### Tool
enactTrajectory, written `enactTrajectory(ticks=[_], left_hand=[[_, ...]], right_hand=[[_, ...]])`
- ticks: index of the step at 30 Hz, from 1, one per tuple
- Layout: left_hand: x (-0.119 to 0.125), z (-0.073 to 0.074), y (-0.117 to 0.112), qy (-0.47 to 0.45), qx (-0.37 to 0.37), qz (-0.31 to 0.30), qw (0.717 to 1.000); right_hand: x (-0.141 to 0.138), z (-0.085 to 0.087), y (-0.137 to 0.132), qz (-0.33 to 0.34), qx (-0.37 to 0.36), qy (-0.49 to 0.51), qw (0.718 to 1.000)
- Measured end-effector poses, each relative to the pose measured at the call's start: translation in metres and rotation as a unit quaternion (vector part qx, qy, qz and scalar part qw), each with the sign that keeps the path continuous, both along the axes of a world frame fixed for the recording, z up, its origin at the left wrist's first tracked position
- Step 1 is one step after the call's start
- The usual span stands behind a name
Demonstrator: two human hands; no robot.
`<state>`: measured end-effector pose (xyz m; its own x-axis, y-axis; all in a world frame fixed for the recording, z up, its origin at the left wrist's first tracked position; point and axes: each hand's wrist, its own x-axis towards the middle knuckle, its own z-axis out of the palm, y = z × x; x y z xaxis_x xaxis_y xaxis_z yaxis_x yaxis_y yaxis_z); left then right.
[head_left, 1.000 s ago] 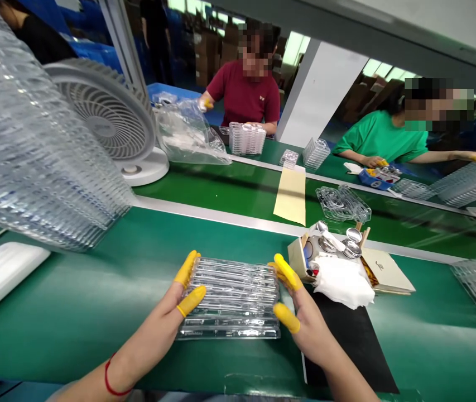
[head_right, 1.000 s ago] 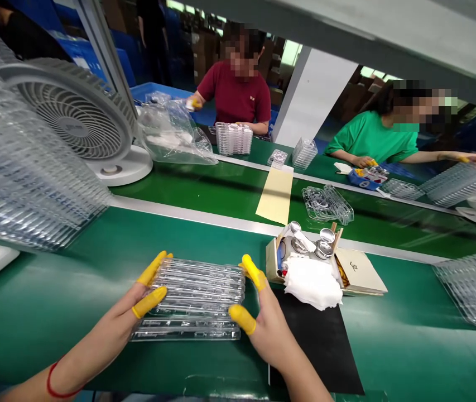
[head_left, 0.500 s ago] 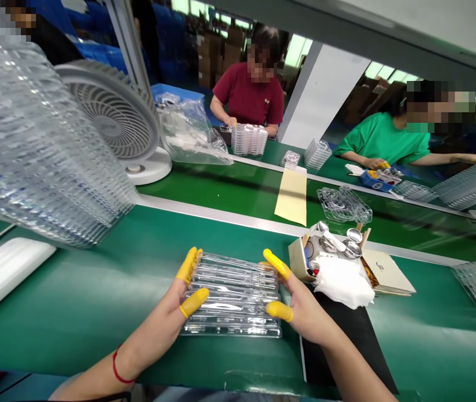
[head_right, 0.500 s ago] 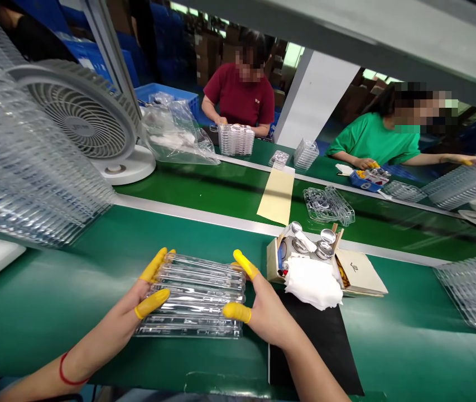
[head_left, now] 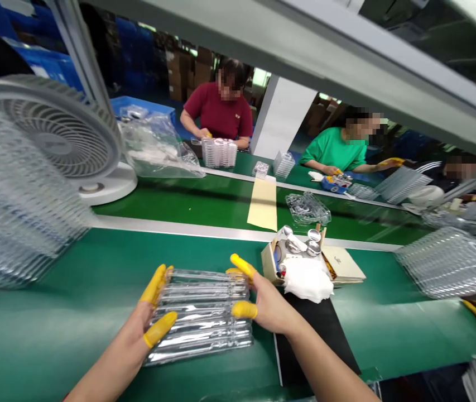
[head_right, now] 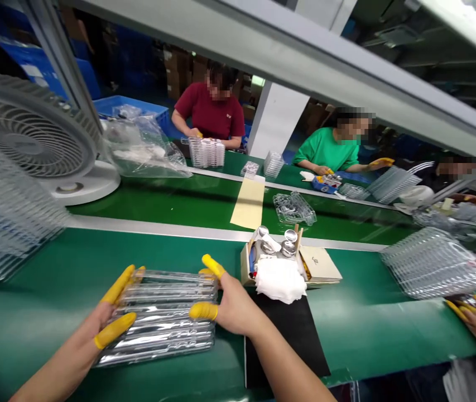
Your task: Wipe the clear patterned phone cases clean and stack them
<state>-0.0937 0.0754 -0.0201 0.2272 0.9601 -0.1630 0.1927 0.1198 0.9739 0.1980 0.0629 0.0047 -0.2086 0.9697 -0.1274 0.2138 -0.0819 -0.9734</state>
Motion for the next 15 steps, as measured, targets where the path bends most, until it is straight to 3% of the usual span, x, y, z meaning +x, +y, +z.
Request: enactTrajectory(ticks=[8,12,15], left_hand=[[0.006,-0.016,0.020,-0.008,0.039,0.016,0.999],[0.004,-0.013,0.010,0.001,0.037,0.005,0.999],[0.002,-0.003,0.003,0.005,0.013,-0.007,1.000]], right_hand=[[0.001,0.009,0.009,0.008,-0.021,-0.057,0.998],[0.001,0.007,0.012,-0.020,-0.014,-0.065,0.998],[-0.001,0.009,0.007,0.007,-0.003,-0.074,0.997]])
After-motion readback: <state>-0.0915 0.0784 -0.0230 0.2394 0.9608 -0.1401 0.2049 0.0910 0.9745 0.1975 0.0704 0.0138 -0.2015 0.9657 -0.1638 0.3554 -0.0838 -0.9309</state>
